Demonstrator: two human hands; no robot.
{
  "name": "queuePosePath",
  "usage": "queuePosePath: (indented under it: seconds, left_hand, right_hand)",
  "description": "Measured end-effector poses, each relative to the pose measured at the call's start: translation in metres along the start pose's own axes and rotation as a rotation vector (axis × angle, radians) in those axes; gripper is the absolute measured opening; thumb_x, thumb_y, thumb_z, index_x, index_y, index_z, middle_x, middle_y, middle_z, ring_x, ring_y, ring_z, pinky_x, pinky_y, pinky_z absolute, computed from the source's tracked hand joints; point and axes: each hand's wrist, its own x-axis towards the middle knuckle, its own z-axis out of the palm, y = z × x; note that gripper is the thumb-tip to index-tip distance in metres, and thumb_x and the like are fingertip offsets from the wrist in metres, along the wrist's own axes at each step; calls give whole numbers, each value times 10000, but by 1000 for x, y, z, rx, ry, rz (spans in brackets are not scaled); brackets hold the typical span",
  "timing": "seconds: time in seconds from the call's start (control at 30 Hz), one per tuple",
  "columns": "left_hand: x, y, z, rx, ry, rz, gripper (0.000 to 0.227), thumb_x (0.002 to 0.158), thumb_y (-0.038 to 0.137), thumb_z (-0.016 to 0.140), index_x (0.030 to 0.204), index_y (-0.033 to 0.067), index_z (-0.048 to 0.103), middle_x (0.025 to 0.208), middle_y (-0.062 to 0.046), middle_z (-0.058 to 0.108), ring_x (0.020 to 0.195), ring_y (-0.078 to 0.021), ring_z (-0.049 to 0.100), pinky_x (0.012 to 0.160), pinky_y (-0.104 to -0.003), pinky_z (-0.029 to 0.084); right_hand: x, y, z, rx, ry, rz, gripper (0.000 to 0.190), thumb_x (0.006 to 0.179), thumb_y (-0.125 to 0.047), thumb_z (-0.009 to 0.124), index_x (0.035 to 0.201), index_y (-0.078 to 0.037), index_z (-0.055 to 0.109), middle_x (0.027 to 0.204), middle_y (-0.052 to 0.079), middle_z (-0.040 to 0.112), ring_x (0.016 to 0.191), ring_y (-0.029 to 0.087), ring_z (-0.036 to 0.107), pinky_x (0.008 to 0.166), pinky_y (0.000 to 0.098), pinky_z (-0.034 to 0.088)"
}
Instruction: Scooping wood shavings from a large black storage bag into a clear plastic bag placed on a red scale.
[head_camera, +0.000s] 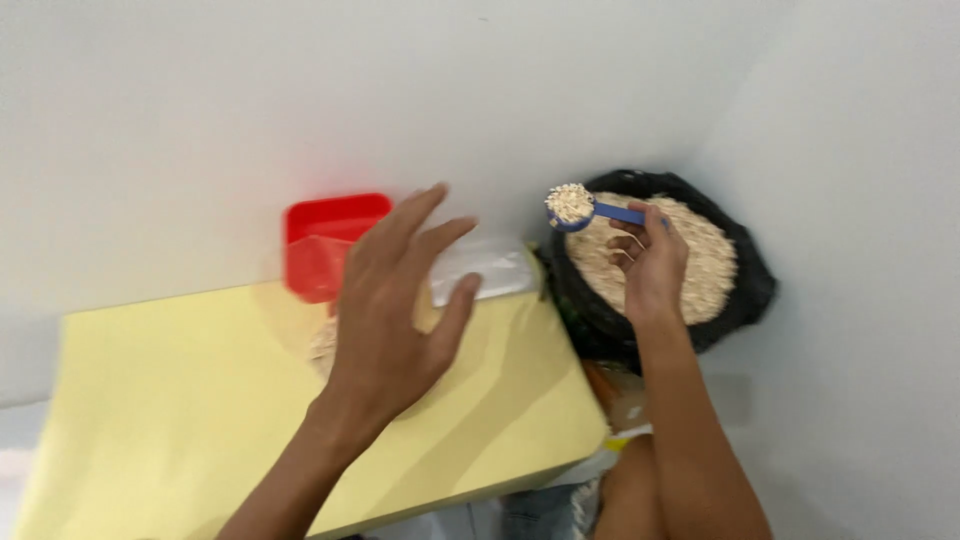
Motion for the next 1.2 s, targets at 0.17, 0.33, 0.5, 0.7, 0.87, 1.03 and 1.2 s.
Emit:
queuePosePath:
  seconds: [0.17, 0.33, 0.5, 0.7, 0.87, 1.03, 1.2]
  left_hand:
    - [-40, -45, -36, 180, 97, -188, 247, 951, 313, 695, 1130, 143, 710, 1514, -139, 535, 1412, -338, 509, 1139, -529, 345]
    - [-57, -69, -64, 90, 40, -481, 318, 910, 458, 695, 1106, 212, 738, 1630, -173, 384, 1509, -336, 354, 1154, -531, 276]
    - [-59, -73, -88, -138, -53, -827, 560, 899, 628, 648, 1213, 174, 742, 1645, -250, 328, 1460, -487, 384, 1120, -670, 333]
    - [-55, -73, -105, -198, -201, -916, 779, 880, 708, 542, 1383, 123, 648, 1592, -212, 447, 1407, -426, 493, 1095, -652, 383]
    - [-61, -75, -100, -208, -219, -891, 942, 872, 773, 484, 1495, 68, 533, 1535, -220, 508, 1389, -413, 519, 1079, -661, 389]
    - [-63, -71, -102, -195, -210, -878, 969, 870, 768, 490, 1503, 35, 513, 1524, -217, 524, 1379, -429, 522, 1061, -686, 390]
    - [-64, -72, -100, -124, -222, -851, 935, 913, 729, 487, 1526, 23, 483, 1532, -228, 514, 1400, -434, 489, 1102, -660, 361]
  right_hand:
    - [-59, -13, 65, 14, -174, 90, 300, 1090, -325, 502, 1204, -101, 665, 975, 86, 711, 698, 169, 625, 584, 288, 471]
    - [-93, -11, 126, 52, -346, 54, 333, 1031, -310, 578, 1197, -40, 681, 944, 128, 748, 623, 161, 653, 467, 254, 469]
    - [-125, -14, 175, -291, -618, -193, 288, 1084, -269, 573, 1227, -37, 667, 934, 201, 764, 640, 190, 725, 477, 248, 561]
    - [-158, -33, 205, -773, -952, -578, 129, 1006, -80, 653, 1109, -68, 729, 797, 132, 768, 534, 181, 700, 457, 246, 528]
    - [-182, -41, 222, -1201, -1023, -723, 98, 1006, -189, 651, 1042, -151, 734, 764, 86, 738, 592, 271, 708, 556, 382, 561]
    - [-186, -42, 222, -1212, -1026, -739, 96, 1014, -199, 636, 1011, -157, 722, 665, 66, 676, 554, 253, 665, 532, 370, 532]
    - [-190, -55, 213, -1063, -974, -933, 135, 1022, -170, 640, 1107, -126, 735, 803, 133, 741, 561, 324, 688, 544, 411, 558]
